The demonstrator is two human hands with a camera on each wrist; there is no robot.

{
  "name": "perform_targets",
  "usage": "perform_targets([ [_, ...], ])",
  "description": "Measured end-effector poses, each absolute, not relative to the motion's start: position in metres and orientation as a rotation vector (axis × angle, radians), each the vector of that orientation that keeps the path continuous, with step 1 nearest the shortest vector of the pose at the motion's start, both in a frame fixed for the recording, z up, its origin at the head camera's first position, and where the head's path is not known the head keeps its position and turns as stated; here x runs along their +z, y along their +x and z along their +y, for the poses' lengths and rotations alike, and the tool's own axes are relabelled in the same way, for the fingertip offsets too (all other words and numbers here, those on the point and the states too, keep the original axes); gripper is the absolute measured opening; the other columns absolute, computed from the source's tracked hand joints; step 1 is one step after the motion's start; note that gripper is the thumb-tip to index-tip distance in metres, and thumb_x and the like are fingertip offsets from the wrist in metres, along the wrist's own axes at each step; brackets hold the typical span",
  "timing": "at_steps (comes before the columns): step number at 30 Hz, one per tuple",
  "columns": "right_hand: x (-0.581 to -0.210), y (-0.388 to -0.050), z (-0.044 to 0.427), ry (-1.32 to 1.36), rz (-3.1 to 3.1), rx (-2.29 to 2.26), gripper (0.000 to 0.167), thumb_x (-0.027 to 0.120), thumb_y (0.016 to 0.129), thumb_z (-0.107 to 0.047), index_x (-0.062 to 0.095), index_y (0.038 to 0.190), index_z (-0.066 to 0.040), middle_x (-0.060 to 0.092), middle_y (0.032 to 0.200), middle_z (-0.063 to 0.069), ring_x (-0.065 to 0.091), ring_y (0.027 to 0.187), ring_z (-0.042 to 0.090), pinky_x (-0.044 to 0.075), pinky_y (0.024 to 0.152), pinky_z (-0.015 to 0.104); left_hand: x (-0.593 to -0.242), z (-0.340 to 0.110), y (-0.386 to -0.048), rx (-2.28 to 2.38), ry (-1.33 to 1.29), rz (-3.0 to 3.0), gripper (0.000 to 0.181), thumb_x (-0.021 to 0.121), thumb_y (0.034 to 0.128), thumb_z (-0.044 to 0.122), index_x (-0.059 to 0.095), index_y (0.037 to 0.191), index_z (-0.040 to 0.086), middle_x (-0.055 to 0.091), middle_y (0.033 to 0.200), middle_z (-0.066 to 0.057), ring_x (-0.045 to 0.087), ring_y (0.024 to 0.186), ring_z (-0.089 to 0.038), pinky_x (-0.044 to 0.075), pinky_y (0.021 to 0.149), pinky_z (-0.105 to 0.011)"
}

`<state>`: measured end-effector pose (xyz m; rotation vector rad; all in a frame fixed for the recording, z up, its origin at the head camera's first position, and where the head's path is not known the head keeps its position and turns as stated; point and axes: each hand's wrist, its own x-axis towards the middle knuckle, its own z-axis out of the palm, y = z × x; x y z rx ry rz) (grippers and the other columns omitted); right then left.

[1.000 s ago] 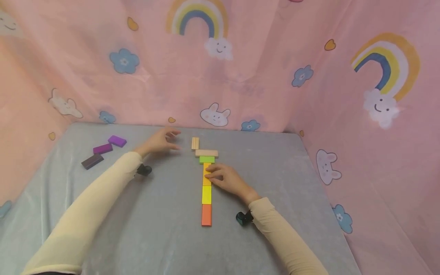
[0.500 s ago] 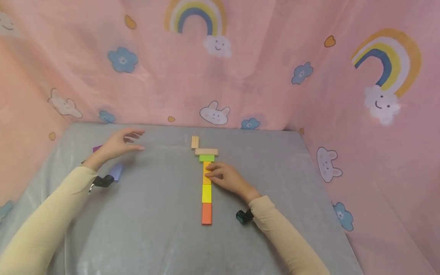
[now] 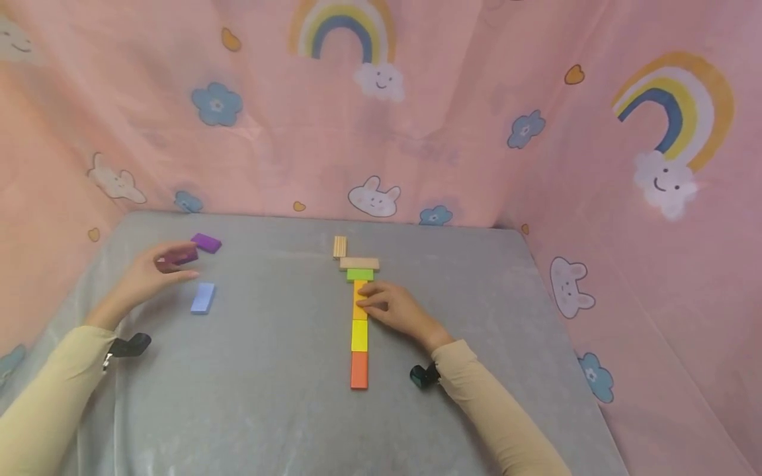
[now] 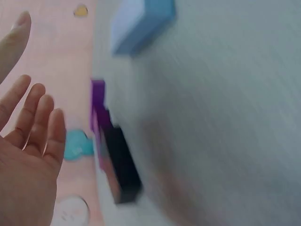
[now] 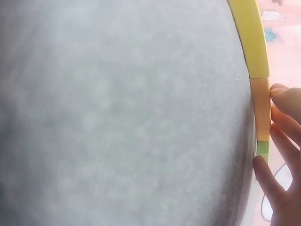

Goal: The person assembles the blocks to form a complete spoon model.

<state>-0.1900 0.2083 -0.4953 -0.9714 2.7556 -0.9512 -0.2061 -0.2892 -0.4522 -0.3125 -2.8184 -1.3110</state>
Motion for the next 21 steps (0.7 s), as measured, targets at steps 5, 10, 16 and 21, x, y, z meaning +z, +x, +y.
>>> perform_targets([
  [5,-0.498,-0.191,0.209,-0.981,2.76,-0.96,0.021,0.071,0.091,-0.015,0.077,0.111,-0.016,0.067,0.128,0.002,0.06,0.126,0.025,0.046,0.11,0.048,-0.462,-0.312,-0.198,-1.293,-0.19,-2.79,0.064,0.079,0.0848,0.03,0.054,0.139,0.008,0.055,0.138,-0.02,0.05,0.108,0.002,0.041,0.083,-0.005],
  [10,-0.499,-0.191,0.209,-0.978,2.763,-0.963,0.021,0.071,0.091,-0.017,0.077,0.111,-0.017,0.067,0.128,0.001,0.059,0.126,0.025,0.046,0.11,0.047,-0.471,-0.331,-0.189,-1.264,-0.09,-2.82,0.067,0.077,0.0862,0.033,0.051,0.141,0.006,0.053,0.137,-0.022,0.052,0.116,-0.02,0.046,0.09,-0.025],
  [16,-0.498,-0.191,0.208,-0.997,2.768,-0.979,0.02,0.071,0.091,-0.017,0.077,0.111,-0.015,0.068,0.127,0.003,0.06,0.126,0.026,0.046,0.11,0.047,-0.479,-0.346,-0.182,-1.31,-0.025,-2.888,0.075,0.074,0.0882,0.035,0.042,0.146,0.001,0.047,0.144,-0.031,0.045,0.129,-0.049,0.037,0.102,-0.068],
  [21,-0.498,-0.191,0.208,-1.005,2.773,-0.975,0.021,0.071,0.091,-0.016,0.077,0.11,-0.015,0.068,0.127,0.003,0.06,0.125,0.026,0.047,0.109,0.047,-0.484,-0.352,-0.181,-1.269,-0.006,-2.95,0.075,0.072,0.089,0.039,0.043,0.145,-0.001,0.048,0.143,-0.03,0.044,0.128,-0.046,0.036,0.102,-0.068],
])
